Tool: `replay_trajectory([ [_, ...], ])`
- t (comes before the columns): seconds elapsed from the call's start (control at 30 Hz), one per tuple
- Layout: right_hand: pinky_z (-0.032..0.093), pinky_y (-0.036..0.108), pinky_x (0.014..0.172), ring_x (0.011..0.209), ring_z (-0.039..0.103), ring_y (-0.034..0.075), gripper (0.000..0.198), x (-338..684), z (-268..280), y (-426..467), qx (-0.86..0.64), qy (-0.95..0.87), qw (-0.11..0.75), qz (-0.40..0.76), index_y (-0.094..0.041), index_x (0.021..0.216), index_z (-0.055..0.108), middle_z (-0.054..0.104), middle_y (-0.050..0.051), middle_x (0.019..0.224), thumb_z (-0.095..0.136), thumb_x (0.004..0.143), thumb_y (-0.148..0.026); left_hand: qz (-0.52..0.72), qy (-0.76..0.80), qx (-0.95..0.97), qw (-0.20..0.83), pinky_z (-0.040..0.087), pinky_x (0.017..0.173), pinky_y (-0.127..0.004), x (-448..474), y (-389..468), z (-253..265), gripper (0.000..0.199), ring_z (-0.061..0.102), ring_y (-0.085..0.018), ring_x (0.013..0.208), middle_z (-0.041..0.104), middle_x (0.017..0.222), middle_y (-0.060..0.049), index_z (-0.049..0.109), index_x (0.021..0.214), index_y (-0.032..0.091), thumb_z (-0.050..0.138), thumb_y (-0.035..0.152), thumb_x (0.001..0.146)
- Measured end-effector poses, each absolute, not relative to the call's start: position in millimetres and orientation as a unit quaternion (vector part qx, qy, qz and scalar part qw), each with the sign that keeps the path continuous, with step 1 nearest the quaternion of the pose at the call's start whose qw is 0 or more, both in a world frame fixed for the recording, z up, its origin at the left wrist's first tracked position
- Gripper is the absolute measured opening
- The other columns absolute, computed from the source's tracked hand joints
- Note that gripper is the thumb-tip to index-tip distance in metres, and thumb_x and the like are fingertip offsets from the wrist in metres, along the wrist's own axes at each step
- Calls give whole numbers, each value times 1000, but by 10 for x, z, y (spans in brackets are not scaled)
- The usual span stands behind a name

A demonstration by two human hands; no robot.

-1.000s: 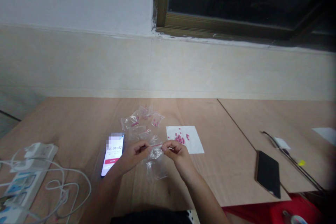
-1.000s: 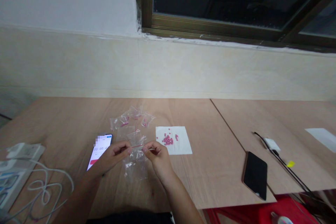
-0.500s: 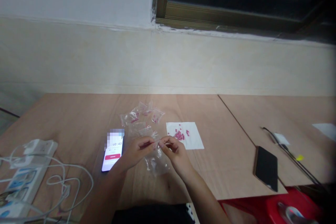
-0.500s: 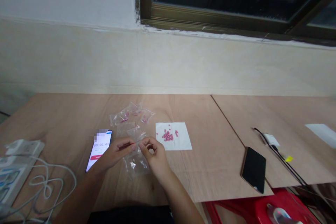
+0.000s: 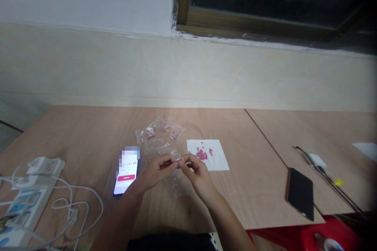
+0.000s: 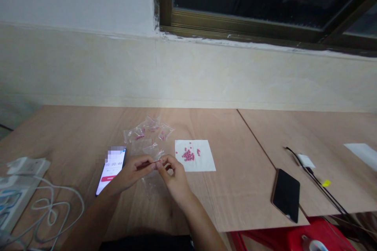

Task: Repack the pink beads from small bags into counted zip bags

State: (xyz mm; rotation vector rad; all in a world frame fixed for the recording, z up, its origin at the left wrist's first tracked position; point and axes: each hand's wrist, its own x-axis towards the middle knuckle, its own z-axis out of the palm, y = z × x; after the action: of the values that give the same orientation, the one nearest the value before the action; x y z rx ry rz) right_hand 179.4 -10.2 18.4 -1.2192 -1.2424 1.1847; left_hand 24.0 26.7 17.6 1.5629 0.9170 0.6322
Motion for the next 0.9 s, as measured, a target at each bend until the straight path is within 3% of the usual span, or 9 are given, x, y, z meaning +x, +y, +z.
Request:
replay_trajectory([
  [0.27,37,26,60,61,49,14,23,1897,70,-65,-541,-479,529,445,-18,66,54,54,0,62,57,76,-39,271,437,654,555,36,58,-22,125,243,159,24,46,-12,63,49,65,2,56,68,15,50,34,80],
  [0.47,40,27,63,72,55,17,26,1876,-36,-84,-519,-466,496,517,-18,76,61,62,4,75,62,71,-44,290,459,664,514,36,60,-22,88,205,99,22,45,-12,64,47,65,2,53,66,16,52,33,79],
  [0.6,39,27,59,60,52,14,28,1804,-144,-98,-506,-440,485,561,-17,65,60,60,2,62,66,66,-43,263,448,656,548,36,61,-23,99,135,53,23,46,-13,66,49,67,2,54,72,17,48,38,82],
  [0.9,37,24,53,53,49,13,26,1631,-354,-84,-538,-466,482,512,-17,58,58,56,0,53,64,67,-40,228,447,675,541,31,56,-22,147,98,-161,30,40,-11,60,42,61,4,51,66,16,42,38,84],
])
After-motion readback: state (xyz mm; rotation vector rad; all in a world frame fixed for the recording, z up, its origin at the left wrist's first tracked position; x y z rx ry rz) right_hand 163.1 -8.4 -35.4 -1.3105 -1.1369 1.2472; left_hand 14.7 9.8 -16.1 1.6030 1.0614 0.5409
